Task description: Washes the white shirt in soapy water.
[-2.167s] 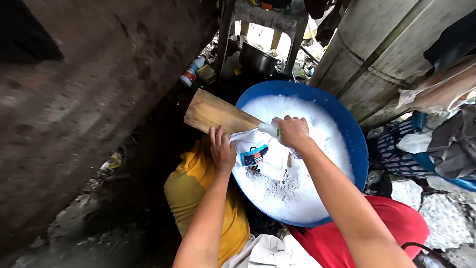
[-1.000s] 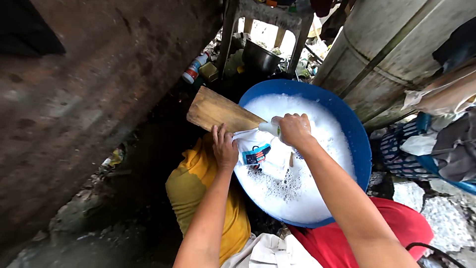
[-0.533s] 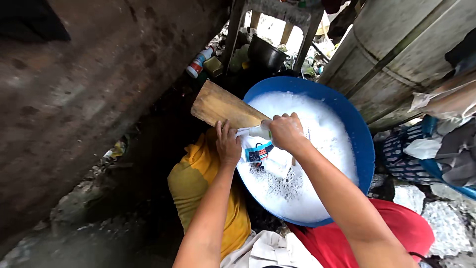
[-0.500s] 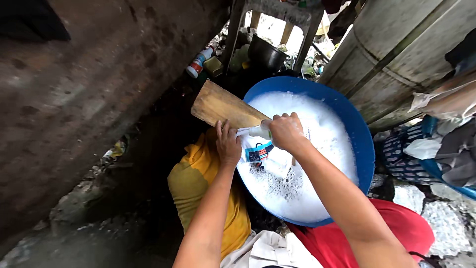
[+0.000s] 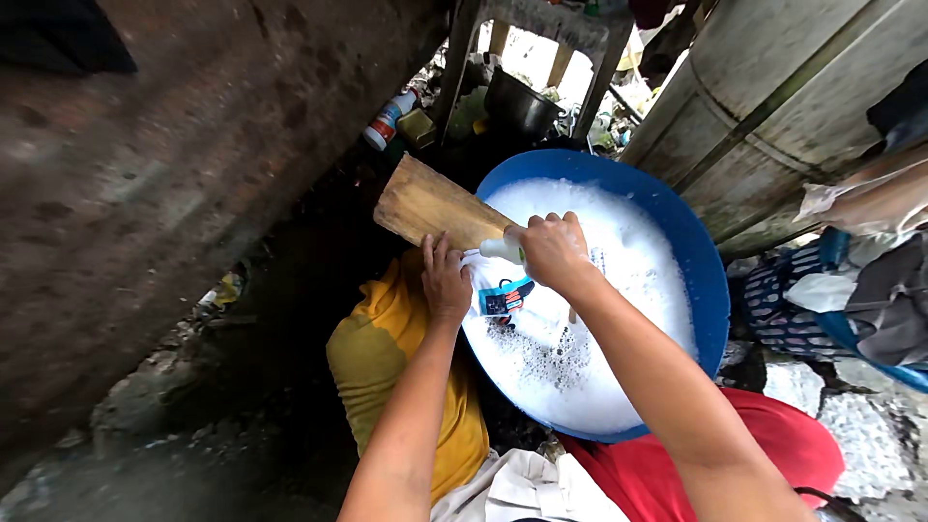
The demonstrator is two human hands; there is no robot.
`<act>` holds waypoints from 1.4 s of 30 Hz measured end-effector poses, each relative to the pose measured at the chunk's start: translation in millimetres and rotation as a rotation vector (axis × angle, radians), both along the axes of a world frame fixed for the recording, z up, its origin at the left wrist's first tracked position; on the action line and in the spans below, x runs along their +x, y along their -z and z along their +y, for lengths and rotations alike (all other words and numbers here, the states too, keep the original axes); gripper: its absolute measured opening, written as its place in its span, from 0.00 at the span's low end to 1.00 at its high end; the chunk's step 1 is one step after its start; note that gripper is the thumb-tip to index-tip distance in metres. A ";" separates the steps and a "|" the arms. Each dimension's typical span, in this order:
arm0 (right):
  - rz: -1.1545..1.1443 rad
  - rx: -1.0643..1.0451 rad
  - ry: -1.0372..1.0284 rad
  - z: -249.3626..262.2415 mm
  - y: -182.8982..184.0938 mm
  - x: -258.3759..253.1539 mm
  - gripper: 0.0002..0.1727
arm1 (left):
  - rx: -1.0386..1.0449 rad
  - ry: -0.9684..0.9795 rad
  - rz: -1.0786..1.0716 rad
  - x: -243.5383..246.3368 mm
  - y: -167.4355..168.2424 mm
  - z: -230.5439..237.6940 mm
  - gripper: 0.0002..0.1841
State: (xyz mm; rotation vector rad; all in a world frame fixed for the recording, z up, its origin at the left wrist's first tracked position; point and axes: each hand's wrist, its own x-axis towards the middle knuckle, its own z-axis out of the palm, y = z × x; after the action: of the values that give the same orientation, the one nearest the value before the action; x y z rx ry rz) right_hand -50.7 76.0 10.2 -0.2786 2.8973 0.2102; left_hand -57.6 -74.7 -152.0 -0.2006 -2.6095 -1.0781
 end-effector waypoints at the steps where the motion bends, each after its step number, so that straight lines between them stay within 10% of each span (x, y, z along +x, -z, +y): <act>1: 0.009 0.003 0.000 -0.9 0.7 -1.1 0.24 | 0.002 0.000 0.002 0.2 -0.3 0.0 0.10; 42: -0.110 0.096 0.162 41.0 3.7 4.4 0.24 | 0.002 0.007 0.015 0.6 1.0 -0.3 0.10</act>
State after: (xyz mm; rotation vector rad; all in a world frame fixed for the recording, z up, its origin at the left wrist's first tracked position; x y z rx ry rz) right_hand -46.3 117.0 6.5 -0.0370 2.7730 0.2957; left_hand -57.0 -75.0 -153.1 -0.2162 -2.5955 -1.0777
